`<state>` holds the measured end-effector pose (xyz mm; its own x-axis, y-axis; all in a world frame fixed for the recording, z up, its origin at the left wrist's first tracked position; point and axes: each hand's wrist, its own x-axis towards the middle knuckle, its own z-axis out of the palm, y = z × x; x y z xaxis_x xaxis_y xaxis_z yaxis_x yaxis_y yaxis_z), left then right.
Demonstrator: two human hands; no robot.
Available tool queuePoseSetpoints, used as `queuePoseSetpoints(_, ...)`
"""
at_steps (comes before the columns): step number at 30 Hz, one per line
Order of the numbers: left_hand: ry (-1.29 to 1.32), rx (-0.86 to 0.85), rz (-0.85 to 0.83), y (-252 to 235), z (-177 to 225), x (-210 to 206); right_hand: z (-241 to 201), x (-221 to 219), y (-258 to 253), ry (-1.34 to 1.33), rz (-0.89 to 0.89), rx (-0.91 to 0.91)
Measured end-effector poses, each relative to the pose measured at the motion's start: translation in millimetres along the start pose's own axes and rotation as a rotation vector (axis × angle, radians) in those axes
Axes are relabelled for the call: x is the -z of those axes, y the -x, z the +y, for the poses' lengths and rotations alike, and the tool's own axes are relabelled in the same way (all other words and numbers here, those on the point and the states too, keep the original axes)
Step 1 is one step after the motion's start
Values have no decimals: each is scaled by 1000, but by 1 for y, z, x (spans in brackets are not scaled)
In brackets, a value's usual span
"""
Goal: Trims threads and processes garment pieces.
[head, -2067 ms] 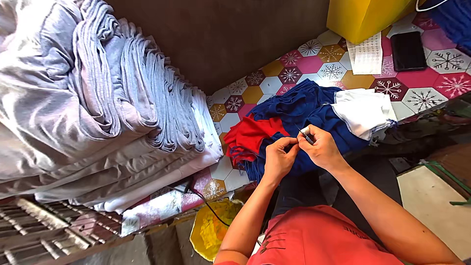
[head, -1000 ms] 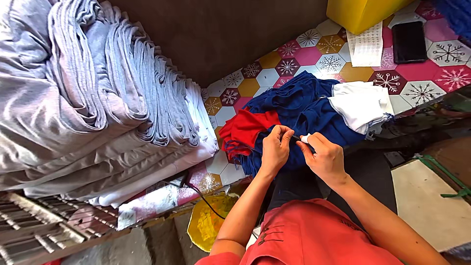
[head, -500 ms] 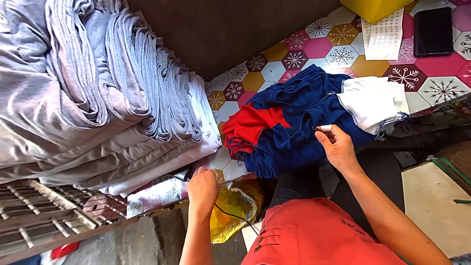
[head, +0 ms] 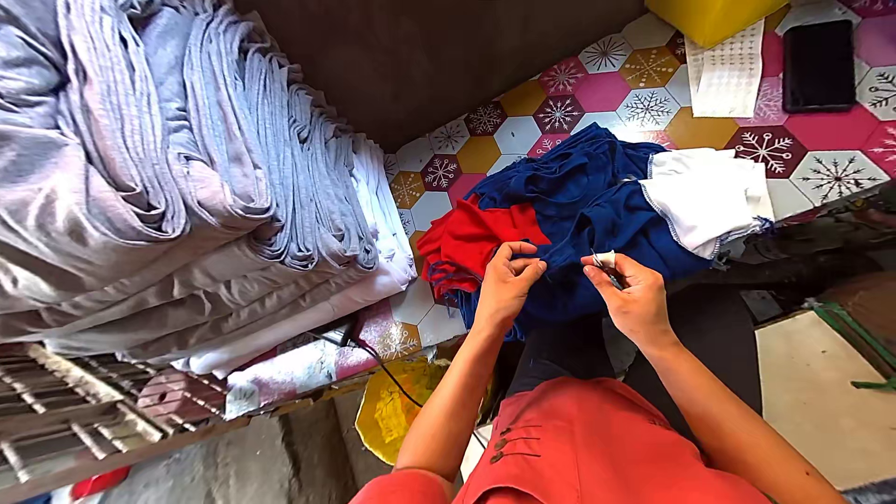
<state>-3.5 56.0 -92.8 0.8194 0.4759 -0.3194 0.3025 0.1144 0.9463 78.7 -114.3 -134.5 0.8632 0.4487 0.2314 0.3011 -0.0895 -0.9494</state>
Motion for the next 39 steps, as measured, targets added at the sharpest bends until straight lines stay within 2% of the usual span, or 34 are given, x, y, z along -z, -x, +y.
queuePoseSetpoints(5, 37, -9, -2, 6, 0, -1, -2, -19, -3, 68, -3, 110)
queuePoseSetpoints(12, 47, -38, 14, 6, 0, -4, -4, -30, 3, 374, 71, 324)
queuePoseSetpoints(17, 76, -11, 55, 7, 4, -1, -14, -24, 17, 185, -39, 220)
queuePoseSetpoints(21, 110, -6, 47, 7, 3, 2, -3, -5, 13, 201, -141, 99)
queuePoseSetpoints(26, 114, -16, 18, 8, 1, 2, 3, -2, 2, 319, -97, 270)
queuePoseSetpoints(36, 102, 18, -1, 7, 0, 1, 7, -13, 2, 333, -15, 474)
queuePoseSetpoints(38, 90, 10, 11, 7, -4, 3, 5, -6, -5, 392, -8, 428)
queuePoseSetpoints(39, 90, 6, 19, 6, -5, 4, 3, 1, -13, 422, -18, 335)
